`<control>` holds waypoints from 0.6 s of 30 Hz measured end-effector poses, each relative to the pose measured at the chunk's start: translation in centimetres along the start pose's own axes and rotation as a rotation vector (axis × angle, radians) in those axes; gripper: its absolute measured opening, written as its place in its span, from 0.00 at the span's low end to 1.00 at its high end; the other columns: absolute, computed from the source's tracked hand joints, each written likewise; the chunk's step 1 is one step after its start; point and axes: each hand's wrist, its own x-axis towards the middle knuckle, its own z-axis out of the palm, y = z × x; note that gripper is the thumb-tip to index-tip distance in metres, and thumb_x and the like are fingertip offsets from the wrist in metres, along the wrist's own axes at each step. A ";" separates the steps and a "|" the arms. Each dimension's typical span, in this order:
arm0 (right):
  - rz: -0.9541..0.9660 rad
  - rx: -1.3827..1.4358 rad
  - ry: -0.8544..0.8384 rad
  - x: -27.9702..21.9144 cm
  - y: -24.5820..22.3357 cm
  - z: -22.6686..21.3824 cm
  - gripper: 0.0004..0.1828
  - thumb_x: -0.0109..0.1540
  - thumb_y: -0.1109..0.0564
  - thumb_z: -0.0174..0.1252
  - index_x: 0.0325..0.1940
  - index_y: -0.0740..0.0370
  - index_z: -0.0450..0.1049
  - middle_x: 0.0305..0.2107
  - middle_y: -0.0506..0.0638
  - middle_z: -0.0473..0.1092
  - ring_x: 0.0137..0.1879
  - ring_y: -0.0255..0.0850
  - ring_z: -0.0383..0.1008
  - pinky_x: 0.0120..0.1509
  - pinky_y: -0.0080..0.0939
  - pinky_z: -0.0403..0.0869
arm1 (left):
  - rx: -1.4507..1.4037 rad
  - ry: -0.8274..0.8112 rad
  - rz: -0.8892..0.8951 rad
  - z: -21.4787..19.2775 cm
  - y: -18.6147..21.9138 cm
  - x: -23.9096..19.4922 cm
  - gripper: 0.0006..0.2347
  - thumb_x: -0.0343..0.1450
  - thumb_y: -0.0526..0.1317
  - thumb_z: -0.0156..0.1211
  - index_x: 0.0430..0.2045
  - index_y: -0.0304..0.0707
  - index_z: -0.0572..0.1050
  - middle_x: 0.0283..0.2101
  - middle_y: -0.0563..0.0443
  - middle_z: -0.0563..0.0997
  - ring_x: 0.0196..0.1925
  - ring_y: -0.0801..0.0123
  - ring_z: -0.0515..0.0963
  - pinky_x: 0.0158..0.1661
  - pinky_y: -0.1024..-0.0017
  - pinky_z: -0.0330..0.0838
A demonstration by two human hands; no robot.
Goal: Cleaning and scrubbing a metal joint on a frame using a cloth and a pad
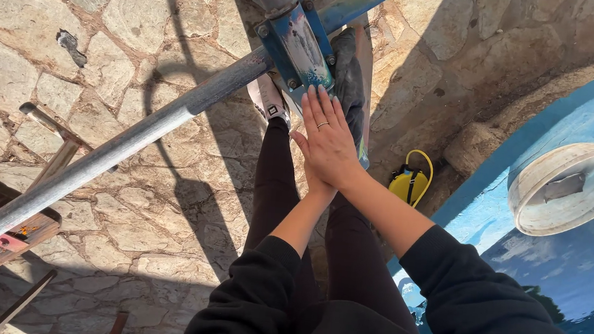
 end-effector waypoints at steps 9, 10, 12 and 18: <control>0.263 0.345 0.228 -5.1 0.5 -5.8 0.33 0.72 0.47 0.52 0.76 0.67 0.59 0.74 0.63 0.53 0.80 0.59 0.50 0.81 0.57 0.52 | -0.086 -0.094 -0.186 -1.5 -1.4 -2.9 0.17 0.82 0.53 0.39 0.54 0.47 0.74 0.41 0.50 0.82 0.44 0.61 0.83 0.42 0.64 0.77; 0.305 0.323 0.260 -6.4 1.8 -6.7 0.33 0.72 0.47 0.52 0.76 0.67 0.59 0.74 0.63 0.53 0.80 0.59 0.50 0.81 0.57 0.52 | -0.087 -0.133 -0.144 -2.2 -0.6 -2.7 0.17 0.82 0.53 0.39 0.54 0.47 0.74 0.41 0.50 0.82 0.44 0.61 0.83 0.42 0.64 0.77; 0.441 0.418 0.357 -8.9 4.6 -8.5 0.29 0.71 0.51 0.55 0.73 0.68 0.63 0.72 0.66 0.56 0.78 0.63 0.53 0.80 0.61 0.56 | -0.145 -0.246 -0.174 -2.9 1.3 -1.7 0.26 0.82 0.55 0.42 0.68 0.32 0.58 0.63 0.32 0.70 0.63 0.45 0.74 0.58 0.49 0.71; 0.907 0.527 0.303 -22.2 13.2 -12.5 0.26 0.70 0.49 0.54 0.70 0.64 0.66 0.72 0.62 0.56 0.77 0.61 0.54 0.77 0.59 0.62 | 0.166 -0.396 -0.202 0.9 -1.7 -0.4 0.48 0.70 0.64 0.64 0.73 0.27 0.46 0.72 0.25 0.56 0.72 0.39 0.62 0.66 0.40 0.59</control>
